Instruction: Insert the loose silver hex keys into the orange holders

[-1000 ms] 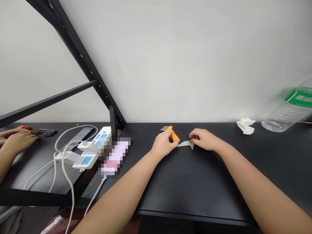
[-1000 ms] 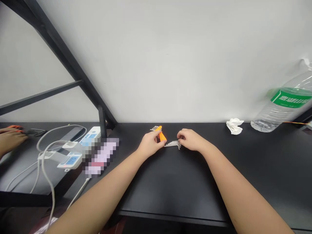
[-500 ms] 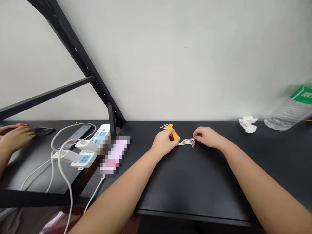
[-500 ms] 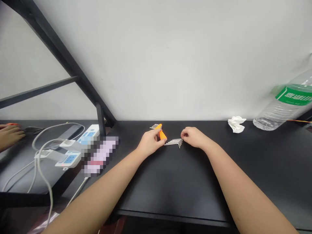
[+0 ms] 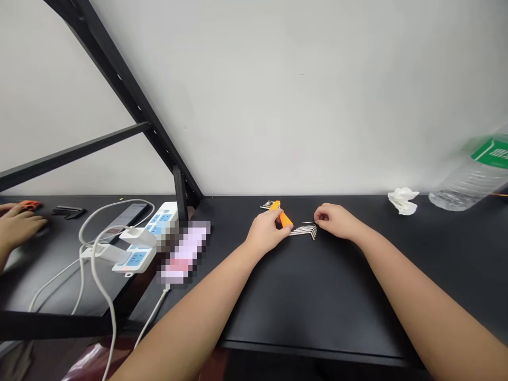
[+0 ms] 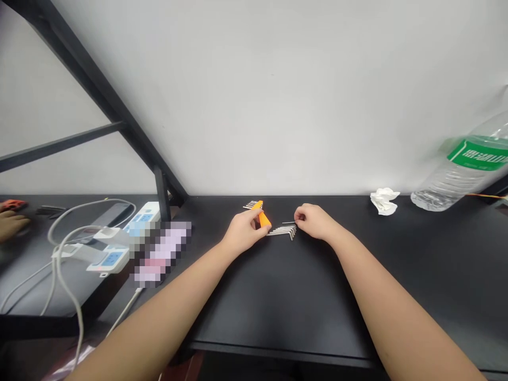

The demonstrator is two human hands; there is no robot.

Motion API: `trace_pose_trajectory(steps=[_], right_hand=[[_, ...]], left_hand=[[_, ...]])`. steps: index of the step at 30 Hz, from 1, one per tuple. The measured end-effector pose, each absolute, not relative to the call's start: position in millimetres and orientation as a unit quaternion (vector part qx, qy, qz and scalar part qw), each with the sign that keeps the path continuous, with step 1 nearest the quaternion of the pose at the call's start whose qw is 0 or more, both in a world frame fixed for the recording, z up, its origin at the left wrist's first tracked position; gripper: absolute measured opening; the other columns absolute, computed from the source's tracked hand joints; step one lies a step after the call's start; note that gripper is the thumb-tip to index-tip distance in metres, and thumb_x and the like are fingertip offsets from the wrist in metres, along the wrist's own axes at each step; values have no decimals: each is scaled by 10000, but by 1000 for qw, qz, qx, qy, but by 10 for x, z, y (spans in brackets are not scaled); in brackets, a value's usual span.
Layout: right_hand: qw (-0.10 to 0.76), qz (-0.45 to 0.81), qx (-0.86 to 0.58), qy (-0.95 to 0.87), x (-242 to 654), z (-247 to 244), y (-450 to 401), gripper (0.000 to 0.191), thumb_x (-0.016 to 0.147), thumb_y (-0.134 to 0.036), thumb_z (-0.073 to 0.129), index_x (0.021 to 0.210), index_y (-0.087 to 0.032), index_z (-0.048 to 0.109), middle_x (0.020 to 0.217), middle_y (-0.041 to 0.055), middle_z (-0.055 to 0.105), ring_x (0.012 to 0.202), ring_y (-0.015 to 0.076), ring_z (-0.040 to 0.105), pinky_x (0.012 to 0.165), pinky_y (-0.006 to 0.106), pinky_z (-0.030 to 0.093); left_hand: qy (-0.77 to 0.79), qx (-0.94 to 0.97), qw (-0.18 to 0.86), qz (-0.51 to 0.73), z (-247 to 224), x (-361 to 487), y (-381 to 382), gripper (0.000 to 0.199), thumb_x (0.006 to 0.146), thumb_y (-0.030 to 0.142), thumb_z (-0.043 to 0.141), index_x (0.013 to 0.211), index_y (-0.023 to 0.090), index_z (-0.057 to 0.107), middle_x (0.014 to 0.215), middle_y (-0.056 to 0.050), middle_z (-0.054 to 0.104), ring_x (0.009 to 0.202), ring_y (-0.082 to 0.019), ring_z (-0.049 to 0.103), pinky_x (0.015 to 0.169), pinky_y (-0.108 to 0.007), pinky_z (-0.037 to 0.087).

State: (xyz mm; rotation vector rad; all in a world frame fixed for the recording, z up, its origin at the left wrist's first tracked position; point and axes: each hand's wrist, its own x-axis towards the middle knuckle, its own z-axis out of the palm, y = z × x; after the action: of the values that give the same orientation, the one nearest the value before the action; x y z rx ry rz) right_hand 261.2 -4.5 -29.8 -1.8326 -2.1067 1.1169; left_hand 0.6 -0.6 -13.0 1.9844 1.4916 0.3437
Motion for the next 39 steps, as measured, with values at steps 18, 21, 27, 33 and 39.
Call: trace_pose_trajectory(steps=[18, 21, 27, 33, 39], right_hand=[[52, 439, -593, -673, 2610, -160, -45, 182, 856, -285, 562, 878, -223, 732, 1001, 22, 679, 837, 143, 620, 752, 248, 475], [51, 407, -595, -691, 2592, -180, -42, 184, 862, -243, 541, 865, -218, 724, 998, 25, 666, 841, 141, 612, 773, 253, 467], [32, 386, -582, -715, 2555, -218, -43, 178, 874, -220, 528, 835, -214, 702, 994, 26, 651, 843, 142, 600, 757, 255, 454], [58, 393, -589, -703, 2572, -216, -42, 165, 876, -220, 542, 866, -209, 707, 992, 28, 659, 842, 137, 606, 768, 255, 462], [42, 376, -590, -713, 2551, -188, -38, 177, 882, -207, 533, 837, -211, 703, 989, 26, 667, 863, 141, 606, 770, 248, 445]], left_hand=[[560, 752, 323, 130, -95, 9, -11, 344, 805, 438, 705, 1071, 219, 721, 791, -1, 691, 694, -163, 626, 648, -270, 445], [556, 752, 329, 133, -97, 3, -14, 333, 801, 434, 710, 1056, 220, 723, 804, -4, 694, 706, -164, 623, 651, -269, 440], [554, 751, 332, 137, -107, -7, -11, 313, 795, 426, 716, 1029, 219, 722, 827, -4, 702, 717, -162, 620, 657, -266, 438], [561, 748, 329, 132, -110, 0, -10, 347, 792, 427, 721, 1071, 221, 723, 812, -7, 697, 703, -164, 617, 653, -268, 435], [556, 751, 333, 130, -127, 2, -4, 326, 792, 430, 715, 1043, 221, 722, 782, 2, 684, 682, -155, 603, 644, -269, 425]])
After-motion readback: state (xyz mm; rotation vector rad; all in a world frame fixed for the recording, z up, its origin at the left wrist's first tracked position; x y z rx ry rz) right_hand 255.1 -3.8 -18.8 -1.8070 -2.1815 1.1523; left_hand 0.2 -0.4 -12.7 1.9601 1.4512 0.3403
